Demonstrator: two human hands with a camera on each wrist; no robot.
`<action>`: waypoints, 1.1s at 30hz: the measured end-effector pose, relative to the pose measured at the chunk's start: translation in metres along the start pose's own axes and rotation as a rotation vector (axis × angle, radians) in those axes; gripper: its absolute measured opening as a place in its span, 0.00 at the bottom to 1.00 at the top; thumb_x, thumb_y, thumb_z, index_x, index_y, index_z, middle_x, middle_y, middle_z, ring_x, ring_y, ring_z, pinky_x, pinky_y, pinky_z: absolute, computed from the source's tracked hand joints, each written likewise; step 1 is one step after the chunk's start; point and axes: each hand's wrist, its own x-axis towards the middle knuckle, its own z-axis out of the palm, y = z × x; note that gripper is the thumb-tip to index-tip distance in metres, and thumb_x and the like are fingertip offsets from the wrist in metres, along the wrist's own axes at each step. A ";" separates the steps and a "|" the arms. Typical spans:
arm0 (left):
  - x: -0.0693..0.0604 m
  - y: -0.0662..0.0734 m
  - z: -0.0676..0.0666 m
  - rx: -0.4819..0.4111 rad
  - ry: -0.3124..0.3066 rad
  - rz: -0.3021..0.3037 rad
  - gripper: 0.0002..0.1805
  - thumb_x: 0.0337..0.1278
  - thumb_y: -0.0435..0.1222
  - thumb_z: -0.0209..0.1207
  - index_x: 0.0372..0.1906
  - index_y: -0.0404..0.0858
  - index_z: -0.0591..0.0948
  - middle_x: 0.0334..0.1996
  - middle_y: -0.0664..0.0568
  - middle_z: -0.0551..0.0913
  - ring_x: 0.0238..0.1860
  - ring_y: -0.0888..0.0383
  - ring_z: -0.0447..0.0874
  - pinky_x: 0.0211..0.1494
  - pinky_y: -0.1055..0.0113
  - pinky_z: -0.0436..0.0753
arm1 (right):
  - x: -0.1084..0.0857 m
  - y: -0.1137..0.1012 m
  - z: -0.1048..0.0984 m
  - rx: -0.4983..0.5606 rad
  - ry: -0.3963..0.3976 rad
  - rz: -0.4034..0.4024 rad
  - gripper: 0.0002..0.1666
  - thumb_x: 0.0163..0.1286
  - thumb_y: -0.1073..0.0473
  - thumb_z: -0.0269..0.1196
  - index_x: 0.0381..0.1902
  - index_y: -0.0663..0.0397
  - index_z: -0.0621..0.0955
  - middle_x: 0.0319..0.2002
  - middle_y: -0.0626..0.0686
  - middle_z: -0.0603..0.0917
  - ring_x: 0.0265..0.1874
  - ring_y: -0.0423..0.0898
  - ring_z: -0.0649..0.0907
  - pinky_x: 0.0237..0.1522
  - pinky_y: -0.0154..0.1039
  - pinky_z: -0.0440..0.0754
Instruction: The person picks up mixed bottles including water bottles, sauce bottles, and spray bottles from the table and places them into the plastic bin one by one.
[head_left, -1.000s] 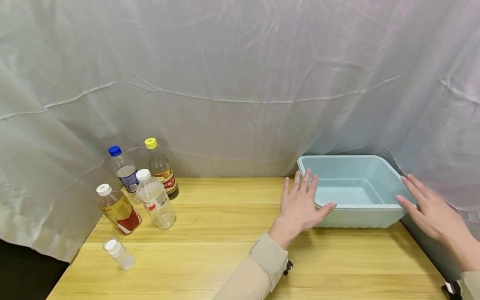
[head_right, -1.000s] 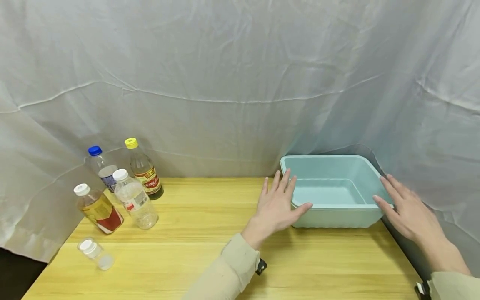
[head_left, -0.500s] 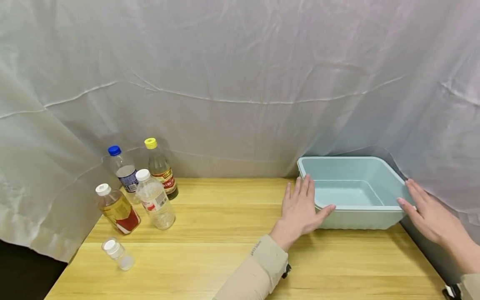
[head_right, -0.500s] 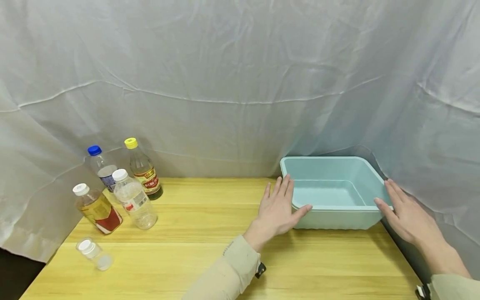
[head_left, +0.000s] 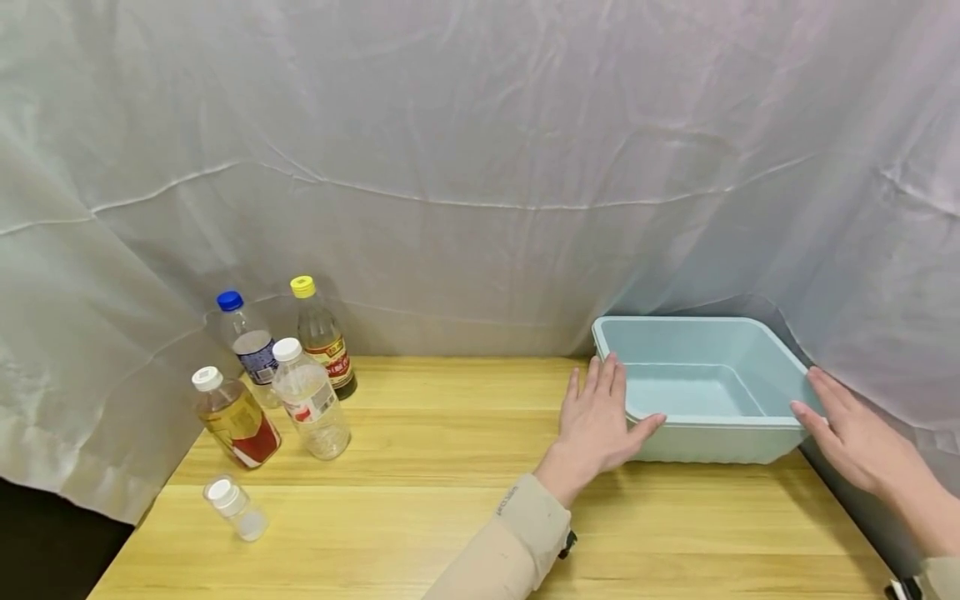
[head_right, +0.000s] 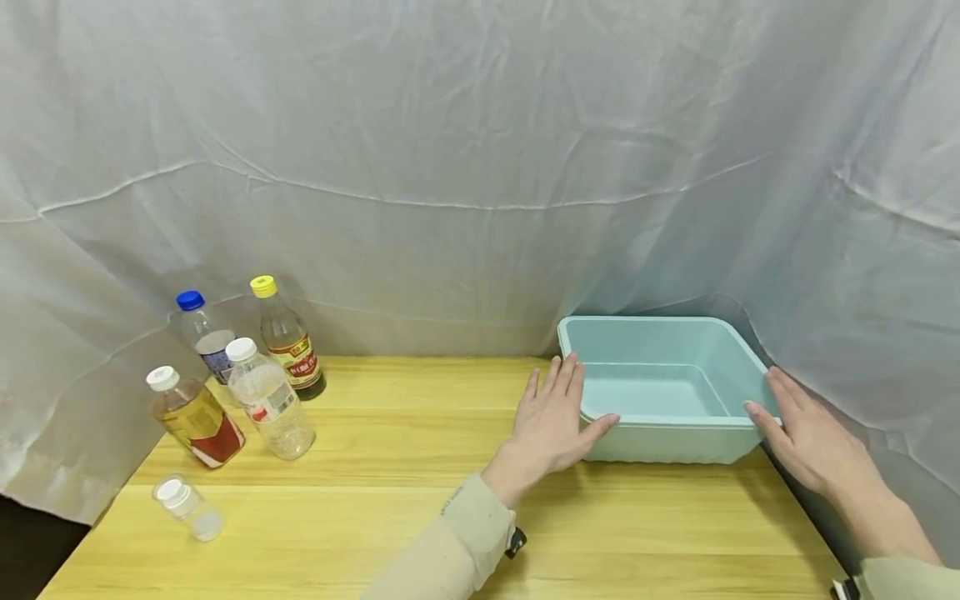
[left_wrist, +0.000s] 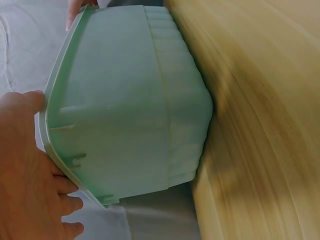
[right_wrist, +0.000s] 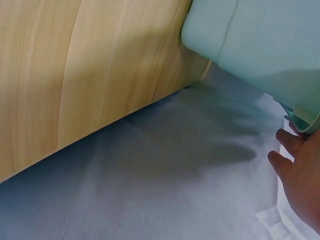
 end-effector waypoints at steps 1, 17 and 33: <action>-0.001 -0.001 0.000 -0.002 0.000 0.002 0.52 0.68 0.75 0.26 0.85 0.46 0.52 0.85 0.54 0.45 0.84 0.56 0.40 0.85 0.57 0.47 | -0.001 -0.001 0.000 0.001 0.000 0.001 0.40 0.87 0.52 0.45 0.82 0.69 0.45 0.82 0.71 0.44 0.79 0.72 0.46 0.81 0.56 0.32; -0.019 -0.028 -0.007 -0.033 0.009 0.047 0.52 0.70 0.74 0.28 0.85 0.43 0.51 0.85 0.52 0.46 0.84 0.54 0.42 0.85 0.54 0.50 | -0.003 -0.030 0.005 -0.025 -0.003 0.028 0.42 0.86 0.48 0.47 0.83 0.65 0.47 0.82 0.66 0.48 0.73 0.79 0.57 0.70 0.76 0.52; -0.046 -0.075 -0.019 -0.052 0.008 0.092 0.53 0.71 0.73 0.29 0.84 0.38 0.51 0.85 0.47 0.47 0.84 0.49 0.40 0.85 0.55 0.45 | -0.004 -0.074 0.012 -0.029 -0.036 0.010 0.45 0.84 0.43 0.51 0.84 0.58 0.48 0.83 0.62 0.49 0.74 0.77 0.58 0.80 0.63 0.44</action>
